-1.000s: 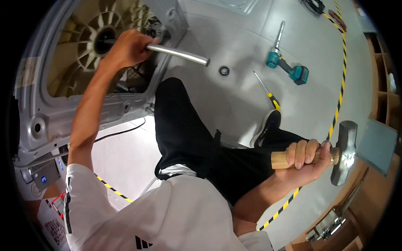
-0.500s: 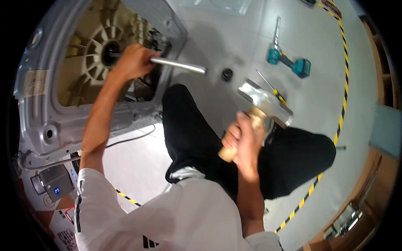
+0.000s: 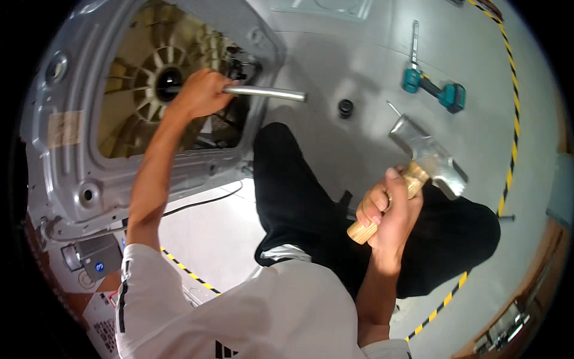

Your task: The person uses a hammer and a metal rod to strike the center axle of a washing machine drum while squatting. They then stand up and walk around the appliance to check internal components.

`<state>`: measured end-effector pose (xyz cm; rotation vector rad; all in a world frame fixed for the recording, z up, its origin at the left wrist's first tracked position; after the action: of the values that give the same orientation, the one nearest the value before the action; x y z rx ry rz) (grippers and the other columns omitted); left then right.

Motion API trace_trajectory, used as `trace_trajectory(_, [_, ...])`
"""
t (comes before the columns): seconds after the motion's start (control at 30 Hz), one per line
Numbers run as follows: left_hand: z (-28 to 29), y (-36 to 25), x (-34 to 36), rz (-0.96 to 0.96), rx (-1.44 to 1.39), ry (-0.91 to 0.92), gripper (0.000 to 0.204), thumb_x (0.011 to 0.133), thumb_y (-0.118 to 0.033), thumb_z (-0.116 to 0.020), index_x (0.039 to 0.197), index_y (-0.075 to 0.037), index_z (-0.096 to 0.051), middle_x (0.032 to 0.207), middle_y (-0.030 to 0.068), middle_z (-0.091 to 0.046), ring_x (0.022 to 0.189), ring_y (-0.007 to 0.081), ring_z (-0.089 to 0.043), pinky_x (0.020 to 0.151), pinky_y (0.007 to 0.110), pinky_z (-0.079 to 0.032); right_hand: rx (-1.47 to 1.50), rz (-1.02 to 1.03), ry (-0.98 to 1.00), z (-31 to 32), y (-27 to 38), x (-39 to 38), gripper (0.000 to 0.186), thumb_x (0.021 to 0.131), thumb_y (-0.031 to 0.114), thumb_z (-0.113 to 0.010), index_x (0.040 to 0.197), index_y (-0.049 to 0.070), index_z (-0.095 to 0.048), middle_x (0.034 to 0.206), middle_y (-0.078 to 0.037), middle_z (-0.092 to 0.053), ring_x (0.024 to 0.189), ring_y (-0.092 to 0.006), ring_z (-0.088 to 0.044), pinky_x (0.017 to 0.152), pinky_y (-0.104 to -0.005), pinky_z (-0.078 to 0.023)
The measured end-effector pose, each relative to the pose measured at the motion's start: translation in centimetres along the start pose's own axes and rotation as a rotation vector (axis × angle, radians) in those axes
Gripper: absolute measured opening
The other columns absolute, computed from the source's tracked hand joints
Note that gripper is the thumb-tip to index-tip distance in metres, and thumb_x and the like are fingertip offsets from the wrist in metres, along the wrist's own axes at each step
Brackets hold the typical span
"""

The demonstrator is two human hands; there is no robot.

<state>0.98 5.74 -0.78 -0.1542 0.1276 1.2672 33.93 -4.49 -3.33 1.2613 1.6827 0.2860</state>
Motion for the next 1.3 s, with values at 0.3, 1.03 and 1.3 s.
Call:
trace_trajectory(0.3, [1.1,-0.9,0.7,-0.009,-0.043,-0.053,0.016,0.071,-0.011,-0.062,0.085,-0.006,-0.069,0.06,0.0185,-0.056,0.061,0.0358,-0.055,0.057,0.044,-0.043,0.444,0.1,0.544,-0.7,3.2,1.5,0.04,0.094,0.029,-0.037,0.057,0.015,-0.034,0.046,0.004,-0.032,0.038,-0.0084,-0.033,0.037,-0.0232,-0.033])
trace_trajectory(1.03, [1.3,-5.4,2.1,0.008,0.035,0.144,0.018,0.076,-0.024,-0.06,0.08,-0.008,-0.069,0.065,0.0183,-0.061,0.067,0.0376,-0.06,0.065,0.046,-0.049,-0.128,-0.591,0.135,4.3,-9.2,-0.6,0.021,0.083,0.016,-0.057,0.07,0.007,-0.042,0.05,-0.002,-0.039,0.036,-0.0115,-0.038,0.032,-0.0284,-0.033])
trace_trajectory(1.3, [2.0,-9.2,7.9,0.066,0.007,0.231,0.019,0.074,-0.023,-0.06,0.078,-0.007,-0.069,0.07,0.0184,-0.062,0.065,0.0392,-0.059,0.062,0.046,-0.049,-0.041,-0.767,0.193,6.1,-6.0,2.3,0.018,0.083,0.011,-0.058,0.076,0.008,-0.041,0.052,-0.001,-0.037,0.037,-0.0108,-0.035,0.034,-0.028,-0.031])
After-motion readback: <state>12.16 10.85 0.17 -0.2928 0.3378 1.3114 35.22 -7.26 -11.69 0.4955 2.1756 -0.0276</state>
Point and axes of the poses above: each hand's wrist, its own x-axis towards the middle knuckle, its own z-axis out of the back of the hand, y = z × x, the point moved 5 cm from there along x, towards the middle knuckle
